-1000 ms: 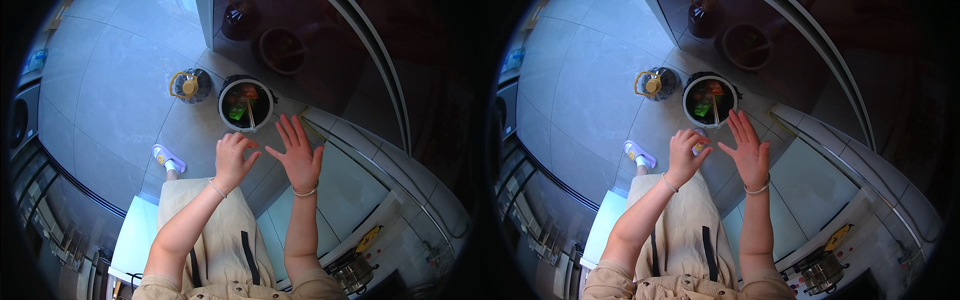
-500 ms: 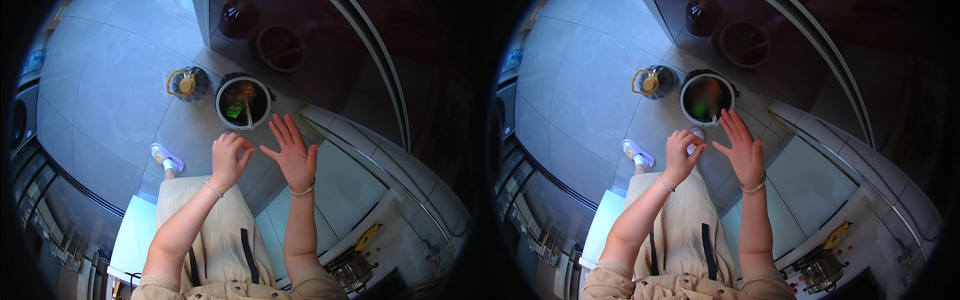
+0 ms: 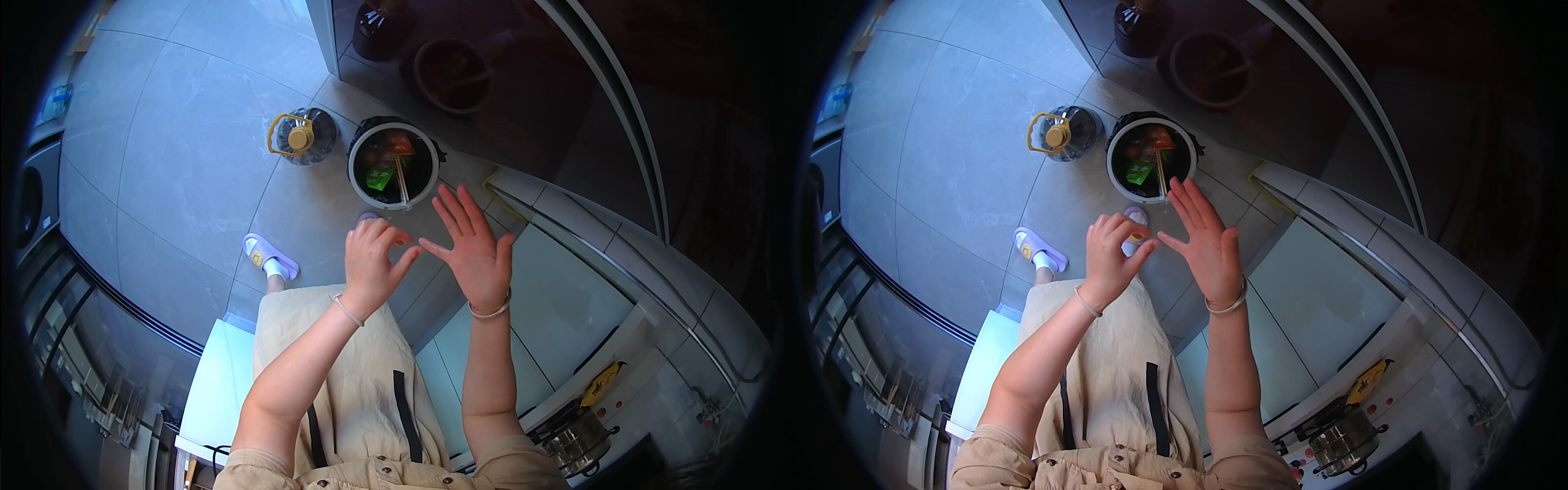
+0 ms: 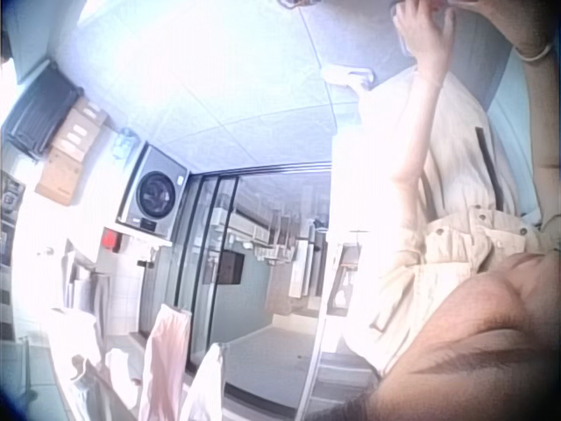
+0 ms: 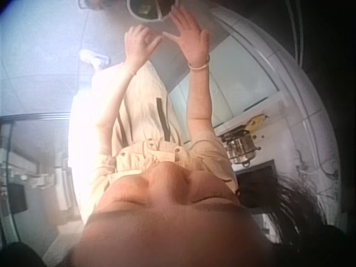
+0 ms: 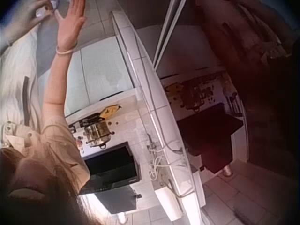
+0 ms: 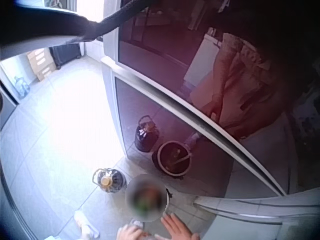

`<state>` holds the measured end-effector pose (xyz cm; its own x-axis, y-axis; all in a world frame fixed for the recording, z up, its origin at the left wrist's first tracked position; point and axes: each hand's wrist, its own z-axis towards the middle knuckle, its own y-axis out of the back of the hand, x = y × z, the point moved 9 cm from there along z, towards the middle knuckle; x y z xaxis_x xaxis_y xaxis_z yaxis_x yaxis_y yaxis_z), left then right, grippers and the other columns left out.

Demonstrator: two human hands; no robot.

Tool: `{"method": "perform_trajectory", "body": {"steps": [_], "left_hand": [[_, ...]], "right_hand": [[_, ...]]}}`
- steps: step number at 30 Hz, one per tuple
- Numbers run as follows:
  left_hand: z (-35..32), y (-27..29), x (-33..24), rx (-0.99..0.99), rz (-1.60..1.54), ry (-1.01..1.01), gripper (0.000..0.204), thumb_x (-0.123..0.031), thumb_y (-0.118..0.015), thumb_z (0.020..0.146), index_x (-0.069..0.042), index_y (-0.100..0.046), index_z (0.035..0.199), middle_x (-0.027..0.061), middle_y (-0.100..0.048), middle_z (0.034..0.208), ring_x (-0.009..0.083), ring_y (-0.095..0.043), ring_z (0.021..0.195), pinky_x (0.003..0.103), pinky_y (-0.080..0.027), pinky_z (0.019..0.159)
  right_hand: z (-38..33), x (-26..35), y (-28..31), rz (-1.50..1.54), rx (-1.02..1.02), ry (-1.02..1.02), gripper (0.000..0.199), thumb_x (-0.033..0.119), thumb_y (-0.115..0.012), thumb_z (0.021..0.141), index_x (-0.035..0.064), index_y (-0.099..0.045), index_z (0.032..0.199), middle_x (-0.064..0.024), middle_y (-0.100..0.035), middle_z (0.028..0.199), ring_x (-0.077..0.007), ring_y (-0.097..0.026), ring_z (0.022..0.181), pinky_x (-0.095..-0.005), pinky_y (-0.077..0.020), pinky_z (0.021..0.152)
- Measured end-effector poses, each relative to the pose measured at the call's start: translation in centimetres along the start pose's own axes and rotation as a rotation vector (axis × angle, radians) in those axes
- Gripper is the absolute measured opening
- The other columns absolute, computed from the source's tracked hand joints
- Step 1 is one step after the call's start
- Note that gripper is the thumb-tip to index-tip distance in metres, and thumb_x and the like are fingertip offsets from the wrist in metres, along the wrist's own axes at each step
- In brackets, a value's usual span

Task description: The person washes a wok in a sink by hand with a cloth and soap, rinses it under a faucet, and places it on a stovetop.

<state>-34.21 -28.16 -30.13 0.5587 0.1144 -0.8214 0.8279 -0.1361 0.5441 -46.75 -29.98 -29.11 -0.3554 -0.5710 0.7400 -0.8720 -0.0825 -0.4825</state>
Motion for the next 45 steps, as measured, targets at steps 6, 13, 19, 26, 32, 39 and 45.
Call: {"method": "perform_trajectory", "body": {"steps": [6,13,19,26,32,39,45], "left_hand": [[0.1,-0.3,0.3,-0.029,-0.028,0.033,0.010,-0.013,-0.068,0.069,-0.010,-0.058,0.070,0.0023,-0.051,0.073,0.0231,-0.049,0.076,0.034,-0.034,0.065],[-0.3,-0.7,2.3,-0.021,-0.084,0.103,0.010,-0.012,-0.068,0.069,-0.010,-0.058,0.070,0.0035,-0.052,0.073,0.0244,-0.049,0.076,0.035,-0.035,0.066],[0.0,0.1,4.5,-0.073,-0.095,0.167,0.009,-0.012,-0.067,0.070,-0.007,-0.059,0.070,0.0039,-0.054,0.072,0.0240,-0.050,0.075,0.035,-0.037,0.067],[0.3,1.6,9.1,-0.151,0.022,0.210,0.012,-0.011,-0.069,0.071,-0.004,-0.060,0.069,0.0053,-0.056,0.069,0.0204,-0.049,0.068,0.032,-0.039,0.058],[0.3,1.2,10.7,-0.147,0.014,0.278,0.012,-0.013,-0.069,0.072,-0.004,-0.061,0.070,0.0059,-0.057,0.069,0.0204,-0.049,0.069,0.032,-0.040,0.064],[0.4,-1.2,13.1,-0.118,-0.005,0.400,0.012,-0.015,-0.069,0.070,-0.005,-0.064,0.069,0.0080,-0.059,0.070,0.0232,-0.053,0.069,0.035,-0.043,0.066],[1.6,-6.4,17.8,-0.111,-0.182,0.546,0.016,-0.020,-0.069,0.072,-0.005,-0.066,0.072,0.0094,-0.062,0.068,0.0229,-0.058,0.064,0.034,-0.046,0.061]], "right_hand": [[-0.1,0.0,-0.3,0.003,0.012,0.002,0.090,0.075,-0.024,0.078,0.0127,-0.018,0.142,-0.0113,-0.016,0.148,-0.0282,-0.013,0.136,-0.0664,-0.0141,0.098],[-0.4,-0.2,0.1,-0.007,0.012,0.000,0.087,0.073,-0.025,0.080,0.0139,-0.019,0.142,-0.0116,-0.017,0.147,-0.0281,-0.013,0.136,-0.0666,-0.0144,0.098],[-1.1,0.0,1.8,0.021,-0.064,0.001,0.084,0.072,-0.026,0.081,0.0143,-0.022,0.141,-0.0117,-0.020,0.146,-0.0285,-0.014,0.136,-0.0669,-0.0150,0.097],[-3.8,1.7,7.6,0.020,-0.294,0.091,0.074,0.065,-0.027,0.086,0.0125,-0.029,0.138,-0.0138,-0.034,0.139,-0.0272,-0.029,0.130,-0.0575,-0.0293,0.097],[-4.8,2.4,9.6,0.032,-0.385,0.136,0.070,0.062,-0.026,0.088,0.0110,-0.032,0.136,-0.0146,-0.040,0.134,-0.0272,-0.036,0.125,-0.0516,-0.0363,0.096],[-3.4,0.4,7.5,0.028,-0.294,0.064,0.074,0.064,-0.029,0.086,0.0105,-0.031,0.137,-0.0139,-0.041,0.133,-0.0264,-0.038,0.124,-0.0498,-0.0353,0.097],[-3.3,-1.5,7.3,-0.020,-0.271,-0.009,0.077,0.067,-0.032,0.083,0.0111,-0.033,0.136,-0.0133,-0.042,0.132,-0.0260,-0.038,0.124,-0.0508,-0.0334,0.098]]}}
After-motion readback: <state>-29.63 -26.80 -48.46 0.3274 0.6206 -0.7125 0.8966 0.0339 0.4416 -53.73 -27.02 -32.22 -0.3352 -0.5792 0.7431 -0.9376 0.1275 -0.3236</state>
